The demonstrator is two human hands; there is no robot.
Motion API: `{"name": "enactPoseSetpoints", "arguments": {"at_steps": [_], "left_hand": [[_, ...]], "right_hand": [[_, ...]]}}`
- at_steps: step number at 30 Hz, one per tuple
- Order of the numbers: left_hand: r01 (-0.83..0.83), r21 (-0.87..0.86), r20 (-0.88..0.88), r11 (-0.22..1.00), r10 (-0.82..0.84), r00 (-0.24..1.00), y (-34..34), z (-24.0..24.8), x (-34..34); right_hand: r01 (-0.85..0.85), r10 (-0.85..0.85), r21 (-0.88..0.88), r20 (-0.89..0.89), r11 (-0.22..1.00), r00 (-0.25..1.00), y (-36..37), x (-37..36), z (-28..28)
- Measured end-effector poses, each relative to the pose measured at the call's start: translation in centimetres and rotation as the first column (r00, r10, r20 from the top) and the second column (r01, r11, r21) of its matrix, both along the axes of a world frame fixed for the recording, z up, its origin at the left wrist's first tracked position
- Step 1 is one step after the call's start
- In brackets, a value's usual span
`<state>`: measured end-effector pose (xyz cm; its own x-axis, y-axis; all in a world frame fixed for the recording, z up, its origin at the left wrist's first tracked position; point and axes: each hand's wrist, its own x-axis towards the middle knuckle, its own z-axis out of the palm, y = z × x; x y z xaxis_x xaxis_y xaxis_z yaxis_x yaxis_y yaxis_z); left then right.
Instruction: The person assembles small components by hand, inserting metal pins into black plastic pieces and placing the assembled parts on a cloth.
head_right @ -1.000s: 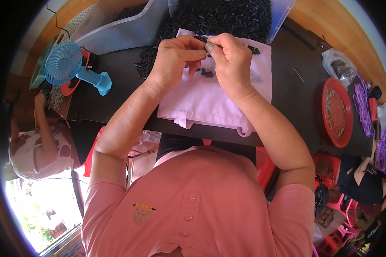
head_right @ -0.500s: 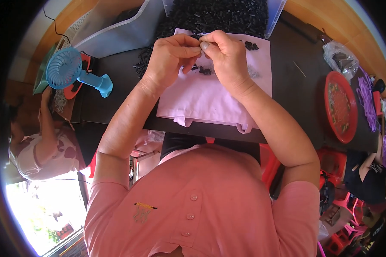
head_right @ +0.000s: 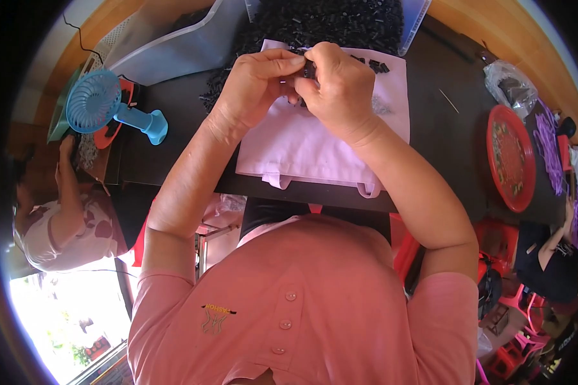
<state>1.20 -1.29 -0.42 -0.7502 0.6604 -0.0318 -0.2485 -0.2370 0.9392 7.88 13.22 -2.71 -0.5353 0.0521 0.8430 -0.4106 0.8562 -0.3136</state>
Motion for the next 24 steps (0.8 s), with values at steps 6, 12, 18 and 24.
{"name": "enactPoseSetpoints", "arguments": {"at_steps": [6,12,18,24], "left_hand": [[0.011,0.049,0.02,0.999,-0.012,1.0,-0.2,-0.25,-0.37],[0.018,0.032,0.006,0.999,-0.018,1.0,-0.11,0.03,-0.25],[0.063,0.04,0.022,0.997,-0.064,0.998,-0.23,-0.47,-0.68],[0.013,0.022,0.084,1.0,-0.015,0.996,0.04,-0.1,-0.24]], "right_hand": [[0.014,-0.018,0.05,0.067,0.999,0.998,0.49,0.37,0.51],[-0.022,0.016,0.076,0.078,0.997,0.997,0.75,0.25,0.6],[-0.149,0.155,-0.053,0.159,0.988,0.975,0.48,-0.15,0.74],[-0.165,0.269,-0.305,0.341,0.938,0.901,0.5,0.21,1.2]]}}
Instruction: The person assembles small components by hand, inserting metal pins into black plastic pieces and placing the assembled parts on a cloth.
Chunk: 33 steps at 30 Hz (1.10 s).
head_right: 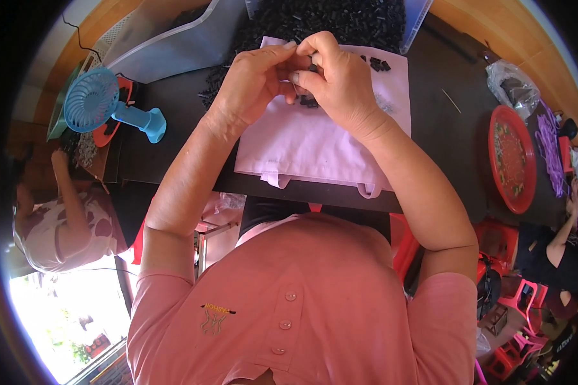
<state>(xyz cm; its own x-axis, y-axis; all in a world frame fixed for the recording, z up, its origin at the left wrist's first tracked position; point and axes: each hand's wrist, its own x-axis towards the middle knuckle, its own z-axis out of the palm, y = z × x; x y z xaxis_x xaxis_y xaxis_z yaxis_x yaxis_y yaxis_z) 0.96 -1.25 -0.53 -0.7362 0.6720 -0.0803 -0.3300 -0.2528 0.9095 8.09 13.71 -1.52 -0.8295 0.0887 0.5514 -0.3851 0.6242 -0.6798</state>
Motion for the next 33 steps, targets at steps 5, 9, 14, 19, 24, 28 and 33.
{"name": "enactPoseSetpoints", "arguments": {"at_steps": [5,9,14,19,24,28,33], "left_hand": [[0.034,-0.052,-0.067,0.998,-0.038,0.997,0.0,0.3,0.4],[0.041,-0.109,-0.083,0.993,-0.05,0.995,0.0,0.0,0.3],[-0.006,-0.063,-0.04,0.998,0.004,0.999,-0.1,0.1,0.0],[-0.044,-0.001,-0.054,0.999,0.044,0.998,-0.1,-0.4,-0.4],[-0.018,-0.026,-0.035,1.0,0.017,0.999,-0.2,0.5,0.0],[-0.041,-0.033,-0.06,0.999,0.039,0.997,-0.3,0.0,-0.4],[-0.031,-0.077,-0.1,0.997,0.023,0.995,-0.4,-0.1,-0.5]], "right_hand": [[-0.033,0.049,-0.107,0.158,0.994,0.986,0.5,0.0,0.5],[-0.051,0.073,-0.143,0.153,0.988,0.986,0.1,0.1,0.3],[-0.099,0.112,-0.085,0.16,0.991,0.981,-0.2,0.5,0.7],[-0.06,0.068,-0.096,0.079,0.994,0.995,0.2,0.1,-0.3],[-0.081,0.091,-0.245,0.03,0.966,0.995,-0.3,0.1,-0.2],[-0.105,0.112,-0.194,0.022,0.975,0.994,0.0,-0.2,-0.4],[-0.047,0.049,0.047,-0.061,0.998,0.997,0.1,-0.2,-0.5]]}}
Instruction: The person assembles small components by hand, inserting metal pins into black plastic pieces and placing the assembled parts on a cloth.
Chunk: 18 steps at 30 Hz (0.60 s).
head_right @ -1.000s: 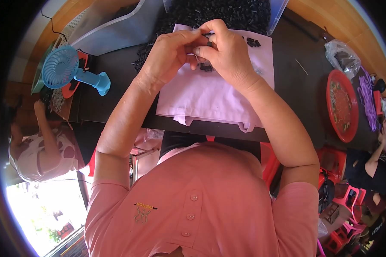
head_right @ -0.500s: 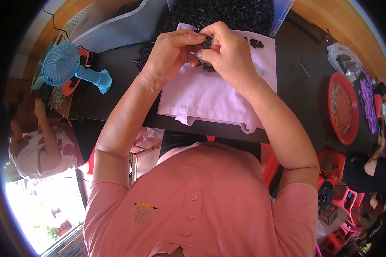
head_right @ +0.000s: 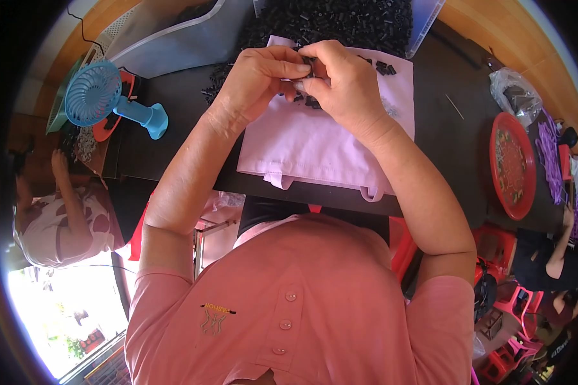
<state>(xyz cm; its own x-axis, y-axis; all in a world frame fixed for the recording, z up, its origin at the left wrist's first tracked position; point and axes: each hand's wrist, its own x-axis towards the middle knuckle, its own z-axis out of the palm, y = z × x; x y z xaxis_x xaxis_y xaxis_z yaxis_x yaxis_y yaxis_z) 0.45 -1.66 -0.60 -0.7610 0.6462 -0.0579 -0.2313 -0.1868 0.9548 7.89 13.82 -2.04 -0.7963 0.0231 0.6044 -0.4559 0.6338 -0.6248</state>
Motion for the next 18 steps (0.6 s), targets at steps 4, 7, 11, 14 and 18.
{"name": "enactPoseSetpoints", "arguments": {"at_steps": [4,7,11,14,18], "left_hand": [[0.011,-0.01,0.017,1.0,-0.011,1.0,-0.02,0.29,0.19],[0.009,-0.04,0.01,0.999,-0.009,1.0,0.1,-0.12,0.05],[0.014,-0.06,-0.02,0.998,-0.015,1.0,0.23,-0.13,0.28],[0.046,-0.017,0.036,0.999,-0.046,0.998,0.14,0.24,0.51],[0.101,0.055,0.097,0.993,-0.106,0.99,-0.07,-0.13,-0.03]], "right_hand": [[0.115,-0.03,0.307,-0.268,0.945,0.963,0.07,-0.24,0.14],[0.154,-0.015,0.375,-0.347,0.914,0.938,0.06,-0.52,-0.11],[0.156,-0.017,0.39,-0.336,0.908,0.942,0.57,-0.33,-0.21],[0.165,-0.024,0.376,-0.351,0.912,0.936,0.79,0.03,0.02],[0.186,-0.041,0.375,-0.361,0.908,0.932,1.01,0.16,0.24]]}}
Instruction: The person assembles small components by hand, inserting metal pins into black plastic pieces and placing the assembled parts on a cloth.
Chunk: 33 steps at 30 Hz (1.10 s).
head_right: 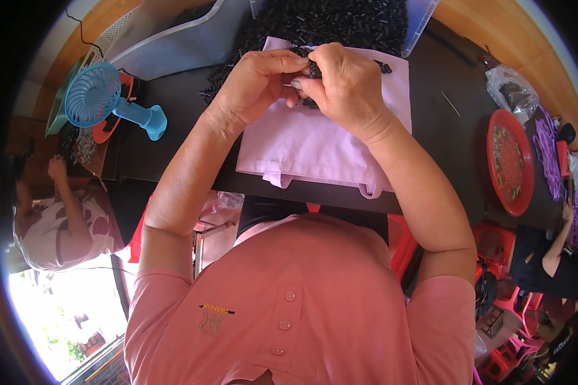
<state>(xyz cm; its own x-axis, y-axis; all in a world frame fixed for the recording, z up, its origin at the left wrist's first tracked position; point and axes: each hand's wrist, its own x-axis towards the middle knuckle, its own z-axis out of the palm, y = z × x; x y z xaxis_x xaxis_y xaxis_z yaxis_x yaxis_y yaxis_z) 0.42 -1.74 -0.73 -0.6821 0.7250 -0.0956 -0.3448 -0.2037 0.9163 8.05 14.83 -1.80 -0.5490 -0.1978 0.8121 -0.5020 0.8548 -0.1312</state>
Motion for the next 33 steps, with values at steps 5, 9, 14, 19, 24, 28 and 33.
{"name": "enactPoseSetpoints", "arguments": {"at_steps": [5,9,14,19,24,28,33], "left_hand": [[0.015,-0.032,-0.022,0.999,-0.016,1.0,0.0,0.2,0.1],[0.041,0.037,0.091,0.998,-0.044,0.995,0.0,-0.1,-0.4],[0.063,0.057,0.091,0.996,-0.068,0.994,-0.1,0.1,-0.2],[0.007,-0.088,-0.145,0.996,-0.019,0.989,0.1,0.8,0.7],[-0.21,0.023,-0.299,0.977,0.207,0.931,-1.2,2.3,0.3],[-0.31,0.082,-0.54,0.947,0.304,0.785,-3.9,8.4,-2.6],[-0.635,-0.1,-0.849,0.766,0.266,0.456,-6.6,13.1,-7.3]], "right_hand": [[0.025,-0.025,-0.012,0.021,1.0,0.999,0.0,-0.1,-0.3],[0.056,-0.056,-0.034,0.025,0.998,0.998,-0.1,0.1,-0.1],[0.034,-0.029,-0.075,0.06,0.997,0.998,-0.4,0.2,0.0],[-0.095,0.092,-0.09,-0.033,0.991,0.995,0.0,-1.1,-1.3],[-0.003,0.049,-0.313,0.139,0.95,0.989,0.0,-0.3,-0.5],[0.043,0.004,-0.466,0.1,0.884,0.995,1.4,0.2,0.5],[-0.051,0.208,-0.699,0.141,0.713,0.968,-0.5,0.2,2.0]]}}
